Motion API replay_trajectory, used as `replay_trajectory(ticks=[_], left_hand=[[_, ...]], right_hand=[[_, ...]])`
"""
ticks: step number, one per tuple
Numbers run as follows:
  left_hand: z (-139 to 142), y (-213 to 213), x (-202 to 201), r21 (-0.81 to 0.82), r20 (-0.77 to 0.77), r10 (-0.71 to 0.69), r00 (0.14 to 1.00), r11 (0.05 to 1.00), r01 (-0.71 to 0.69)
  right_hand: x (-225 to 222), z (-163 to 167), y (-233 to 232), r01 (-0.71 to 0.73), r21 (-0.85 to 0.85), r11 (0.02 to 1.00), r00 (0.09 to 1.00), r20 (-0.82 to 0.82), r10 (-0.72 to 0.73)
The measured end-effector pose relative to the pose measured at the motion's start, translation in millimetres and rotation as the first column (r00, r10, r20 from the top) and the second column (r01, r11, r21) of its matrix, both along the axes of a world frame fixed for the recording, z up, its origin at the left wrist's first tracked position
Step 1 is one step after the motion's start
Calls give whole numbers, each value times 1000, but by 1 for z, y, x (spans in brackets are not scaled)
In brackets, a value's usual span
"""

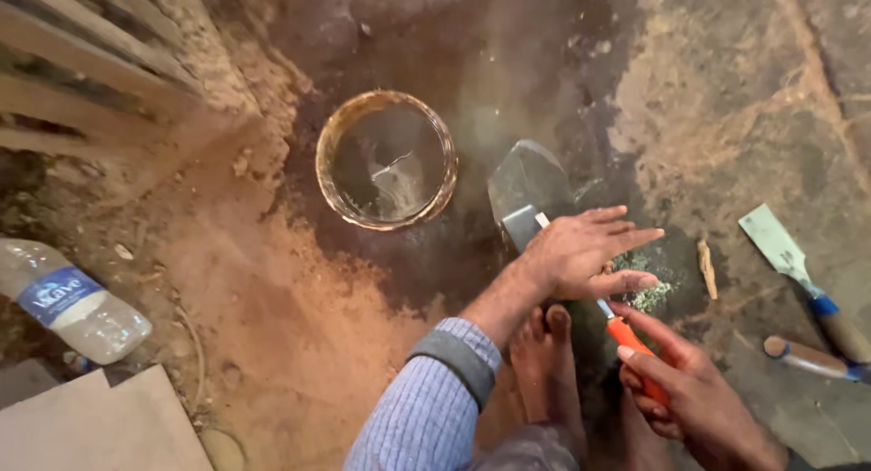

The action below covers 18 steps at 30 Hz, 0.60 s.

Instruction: The person sharpens a chisel on a wet stone using a repetitive back-and-forth motion. They periodically dip the tool into a bucket of water and inspect the blade edge.

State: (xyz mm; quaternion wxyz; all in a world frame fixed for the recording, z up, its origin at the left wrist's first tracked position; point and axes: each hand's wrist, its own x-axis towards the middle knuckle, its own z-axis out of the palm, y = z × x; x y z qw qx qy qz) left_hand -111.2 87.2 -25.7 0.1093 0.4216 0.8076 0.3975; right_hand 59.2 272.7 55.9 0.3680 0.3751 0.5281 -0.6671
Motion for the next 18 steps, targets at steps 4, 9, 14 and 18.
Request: replay_trajectory(ticks=[4,9,14,18], left_hand=[[15,5,25,107,132,14,991,994,-29],[11,24,69,-16,194,3,981,1000,0],[4,5,6,-91,152,51,987,995,-38],[17,-2,-20,-91,152,47,987,995,-34]], right_hand=[[49,-20,24,-66,134,989,998,-1,67],[88,-53,47,-16,29,999,1000,-24,17],[6,-24,18,-45,-10,999,999,28,45],[-19,-14,6,0,-47,999,1000,-21,-1]])
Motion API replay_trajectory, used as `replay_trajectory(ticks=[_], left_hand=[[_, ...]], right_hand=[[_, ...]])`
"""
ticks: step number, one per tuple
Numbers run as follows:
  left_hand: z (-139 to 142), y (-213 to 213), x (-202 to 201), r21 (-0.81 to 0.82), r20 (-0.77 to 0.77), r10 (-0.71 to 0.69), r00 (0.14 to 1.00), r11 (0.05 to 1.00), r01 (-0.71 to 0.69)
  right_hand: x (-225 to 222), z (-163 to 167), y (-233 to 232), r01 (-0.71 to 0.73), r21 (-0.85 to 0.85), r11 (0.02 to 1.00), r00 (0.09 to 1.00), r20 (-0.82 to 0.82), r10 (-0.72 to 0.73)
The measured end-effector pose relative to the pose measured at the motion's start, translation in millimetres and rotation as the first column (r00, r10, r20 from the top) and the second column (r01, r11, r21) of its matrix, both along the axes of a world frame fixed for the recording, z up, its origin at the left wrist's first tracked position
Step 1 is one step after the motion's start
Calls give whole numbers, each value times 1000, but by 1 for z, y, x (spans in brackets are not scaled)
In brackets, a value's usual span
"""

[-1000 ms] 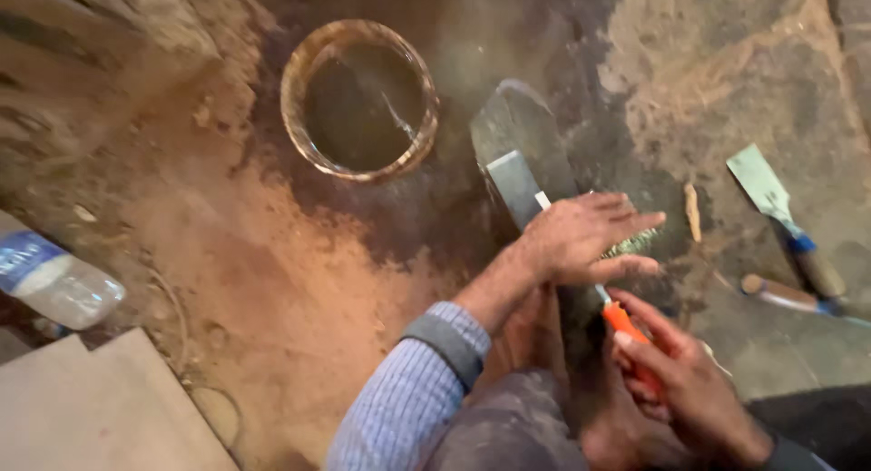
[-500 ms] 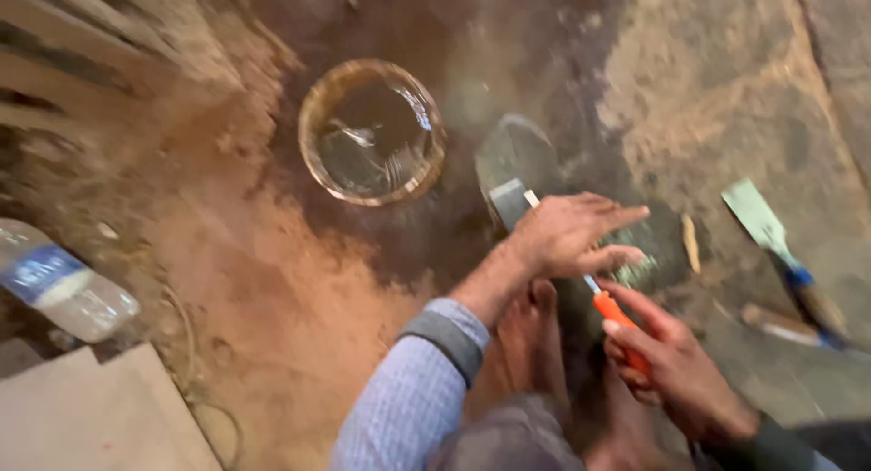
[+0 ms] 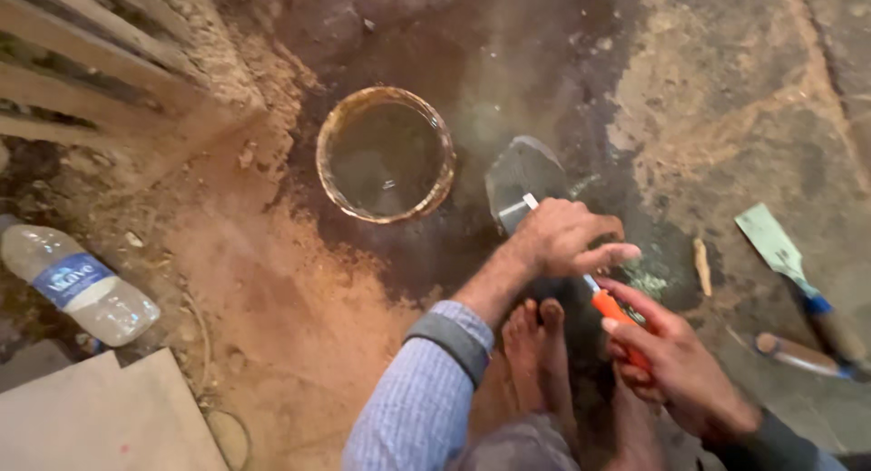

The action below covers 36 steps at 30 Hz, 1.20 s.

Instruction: The person sharpens a chisel on a wet stone using a repetitive back-and-forth motion. They periodically dip the tool into a bucket of water and inspect the blade edge.

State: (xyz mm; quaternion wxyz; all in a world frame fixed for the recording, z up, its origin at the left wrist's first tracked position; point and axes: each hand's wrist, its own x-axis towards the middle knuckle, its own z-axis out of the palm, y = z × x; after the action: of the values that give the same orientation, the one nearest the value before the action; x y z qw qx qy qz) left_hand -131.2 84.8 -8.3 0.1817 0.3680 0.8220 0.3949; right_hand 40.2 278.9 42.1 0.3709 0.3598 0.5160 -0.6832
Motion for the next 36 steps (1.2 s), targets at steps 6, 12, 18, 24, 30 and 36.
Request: replay_trajectory(ticks=[6,12,18,24,30,36], left_hand=[[4,25,70,137,49,-6,999,991,-1],[-11,13,38,120,33,54,998,991,-58],[9,12,34,120,-6,40,999,992,-39],[-4,25,82,168,36,-13,999,986,7],[-8,2,18,138,7,44,999,990,-44],[9,23,71,231,-5,82,997,970,-78]], right_hand=[[76,-21,32,-10,23,1000,994,111,7],[36,-7,19,-25,111,994,992,130,10],[37,0,18,93,-418,904,973,-154,-171],[95,-30,42,-190,245,951,933,-255,253],[38,-20,18,-98,-508,856,889,-432,-154],[78,-25,35,-186,321,928,867,-390,309]])
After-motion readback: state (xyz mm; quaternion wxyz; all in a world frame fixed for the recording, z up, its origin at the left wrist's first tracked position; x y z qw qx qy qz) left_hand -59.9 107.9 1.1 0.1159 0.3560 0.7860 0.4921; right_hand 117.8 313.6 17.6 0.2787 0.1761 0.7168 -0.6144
